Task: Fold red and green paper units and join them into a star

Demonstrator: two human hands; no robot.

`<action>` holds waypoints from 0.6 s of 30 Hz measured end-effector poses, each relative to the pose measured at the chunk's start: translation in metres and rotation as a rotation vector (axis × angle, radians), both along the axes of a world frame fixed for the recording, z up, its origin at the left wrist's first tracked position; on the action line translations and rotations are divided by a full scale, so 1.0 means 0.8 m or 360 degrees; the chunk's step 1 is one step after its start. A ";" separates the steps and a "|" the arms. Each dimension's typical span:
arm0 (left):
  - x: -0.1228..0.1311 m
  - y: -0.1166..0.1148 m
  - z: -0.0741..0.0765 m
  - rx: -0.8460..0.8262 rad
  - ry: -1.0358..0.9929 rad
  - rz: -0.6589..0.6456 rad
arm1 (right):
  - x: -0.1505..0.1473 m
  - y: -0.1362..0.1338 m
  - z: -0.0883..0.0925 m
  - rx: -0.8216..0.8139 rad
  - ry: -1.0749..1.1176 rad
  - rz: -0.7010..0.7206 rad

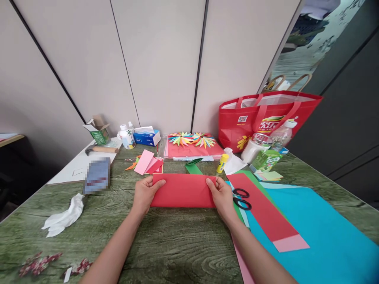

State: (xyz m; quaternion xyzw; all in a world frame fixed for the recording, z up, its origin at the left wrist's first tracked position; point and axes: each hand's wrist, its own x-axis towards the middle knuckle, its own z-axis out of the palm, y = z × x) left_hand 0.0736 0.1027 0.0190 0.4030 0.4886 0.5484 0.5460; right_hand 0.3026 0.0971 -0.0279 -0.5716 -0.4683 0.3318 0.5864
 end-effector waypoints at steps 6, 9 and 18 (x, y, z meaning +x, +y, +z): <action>0.004 -0.009 0.009 -0.0003 0.0041 0.0018 | 0.000 0.000 0.010 -0.0009 0.0322 0.0158; 0.000 -0.023 0.021 -0.0036 0.0005 0.0004 | 0.001 -0.012 0.031 -0.0039 0.0578 0.0341; -0.034 -0.081 0.054 -0.0033 0.0090 0.0143 | -0.012 -0.074 0.101 -0.0121 0.0733 0.0634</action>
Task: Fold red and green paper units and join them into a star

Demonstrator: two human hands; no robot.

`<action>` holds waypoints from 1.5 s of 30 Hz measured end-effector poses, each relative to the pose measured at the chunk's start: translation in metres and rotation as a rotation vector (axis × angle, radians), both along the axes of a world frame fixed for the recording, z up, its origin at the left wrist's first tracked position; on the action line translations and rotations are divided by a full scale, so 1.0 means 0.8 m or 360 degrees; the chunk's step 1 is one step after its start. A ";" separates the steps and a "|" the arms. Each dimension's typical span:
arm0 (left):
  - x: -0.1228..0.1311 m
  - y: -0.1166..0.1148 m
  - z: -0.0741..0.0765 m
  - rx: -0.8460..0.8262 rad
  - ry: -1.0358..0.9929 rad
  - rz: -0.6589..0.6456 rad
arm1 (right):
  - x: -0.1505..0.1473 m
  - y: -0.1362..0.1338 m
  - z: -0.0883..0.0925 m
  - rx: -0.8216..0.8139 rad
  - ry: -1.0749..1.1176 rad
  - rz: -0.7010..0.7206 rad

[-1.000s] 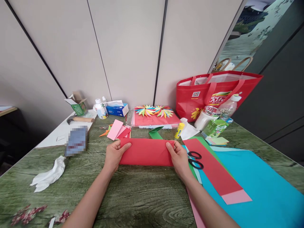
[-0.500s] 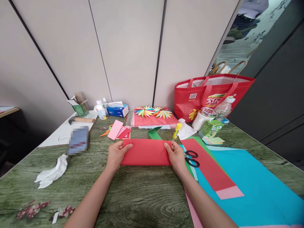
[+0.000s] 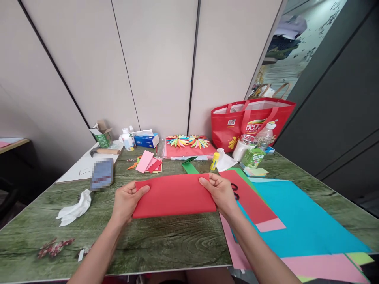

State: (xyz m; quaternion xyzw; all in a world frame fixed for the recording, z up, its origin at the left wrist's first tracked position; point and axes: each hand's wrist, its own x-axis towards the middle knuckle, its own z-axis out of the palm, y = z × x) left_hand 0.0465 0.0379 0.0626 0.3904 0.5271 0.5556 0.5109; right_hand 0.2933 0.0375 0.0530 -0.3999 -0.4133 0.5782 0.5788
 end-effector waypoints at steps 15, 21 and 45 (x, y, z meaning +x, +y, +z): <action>0.002 -0.024 -0.028 -0.0074 -0.0146 -0.0157 | -0.004 -0.023 -0.017 -0.0021 -0.0093 -0.0011; 0.001 -0.030 -0.026 -0.0048 -0.0113 -0.0093 | -0.004 -0.032 -0.002 -0.0025 -0.0056 0.0014; 0.006 -0.039 -0.007 0.0000 -0.0111 -0.0079 | 0.000 -0.036 0.010 -0.0072 0.0043 -0.0073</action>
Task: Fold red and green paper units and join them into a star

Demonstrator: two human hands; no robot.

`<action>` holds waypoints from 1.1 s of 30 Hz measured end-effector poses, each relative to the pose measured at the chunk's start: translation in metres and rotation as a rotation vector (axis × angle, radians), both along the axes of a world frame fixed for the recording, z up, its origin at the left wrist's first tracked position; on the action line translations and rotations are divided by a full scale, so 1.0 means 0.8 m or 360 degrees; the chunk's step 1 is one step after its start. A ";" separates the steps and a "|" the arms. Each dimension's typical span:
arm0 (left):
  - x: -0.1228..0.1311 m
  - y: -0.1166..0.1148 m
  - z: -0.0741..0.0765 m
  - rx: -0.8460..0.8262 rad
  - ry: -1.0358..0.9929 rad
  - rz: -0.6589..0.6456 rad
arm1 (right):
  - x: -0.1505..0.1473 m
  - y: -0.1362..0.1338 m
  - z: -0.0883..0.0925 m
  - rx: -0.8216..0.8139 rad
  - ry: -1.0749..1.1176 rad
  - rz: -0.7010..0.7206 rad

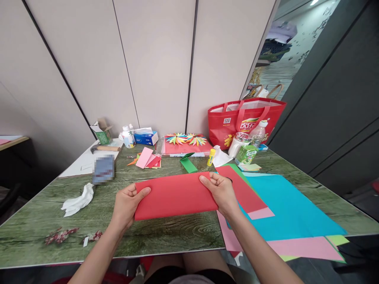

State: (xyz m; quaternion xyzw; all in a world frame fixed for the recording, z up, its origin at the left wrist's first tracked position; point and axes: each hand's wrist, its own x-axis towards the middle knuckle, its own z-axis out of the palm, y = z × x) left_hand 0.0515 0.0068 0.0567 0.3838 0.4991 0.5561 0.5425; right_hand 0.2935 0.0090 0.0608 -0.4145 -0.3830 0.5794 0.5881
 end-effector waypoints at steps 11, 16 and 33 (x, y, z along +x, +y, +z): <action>0.020 -0.011 0.026 0.0001 0.0037 -0.0013 | 0.016 0.000 0.002 -0.0057 0.0026 -0.0065; 0.037 -0.019 0.045 0.0040 0.0114 -0.0023 | 0.028 0.005 -0.014 -0.0094 0.0040 -0.0050; 0.014 0.013 -0.009 0.0043 0.0700 -0.0117 | 0.021 0.025 -0.056 0.0039 -0.1218 -0.0083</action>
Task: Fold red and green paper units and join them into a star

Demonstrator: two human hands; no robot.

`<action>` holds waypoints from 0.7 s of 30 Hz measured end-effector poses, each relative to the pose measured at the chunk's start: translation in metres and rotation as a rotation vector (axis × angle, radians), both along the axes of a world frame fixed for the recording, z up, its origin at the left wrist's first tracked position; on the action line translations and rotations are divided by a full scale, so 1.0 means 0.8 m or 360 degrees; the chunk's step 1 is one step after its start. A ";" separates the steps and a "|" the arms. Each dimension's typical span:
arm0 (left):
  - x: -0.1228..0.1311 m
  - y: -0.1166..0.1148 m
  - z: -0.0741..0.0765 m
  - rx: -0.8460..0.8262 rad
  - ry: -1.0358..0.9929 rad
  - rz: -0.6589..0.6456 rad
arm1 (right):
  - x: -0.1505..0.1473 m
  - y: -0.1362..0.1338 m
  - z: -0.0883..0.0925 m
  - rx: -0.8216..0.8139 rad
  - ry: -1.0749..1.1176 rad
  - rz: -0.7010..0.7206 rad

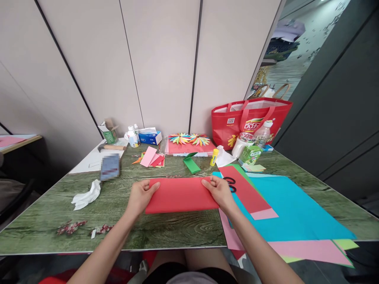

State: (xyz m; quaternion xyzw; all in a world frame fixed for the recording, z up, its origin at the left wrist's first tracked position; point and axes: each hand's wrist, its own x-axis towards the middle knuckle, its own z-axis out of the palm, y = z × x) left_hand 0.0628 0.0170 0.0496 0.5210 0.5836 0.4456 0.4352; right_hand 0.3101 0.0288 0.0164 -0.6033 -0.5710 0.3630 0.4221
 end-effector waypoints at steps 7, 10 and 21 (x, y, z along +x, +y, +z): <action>-0.029 0.038 -0.059 -0.0028 0.0987 -0.0068 | -0.033 0.011 -0.033 0.0025 -0.0992 -0.0057; -0.027 0.038 -0.057 -0.0017 0.1316 -0.0068 | -0.042 0.008 -0.033 0.0040 -0.1209 -0.0060; -0.002 0.030 -0.038 0.0387 0.1918 -0.0360 | -0.047 0.014 -0.020 0.0395 -0.1623 0.0610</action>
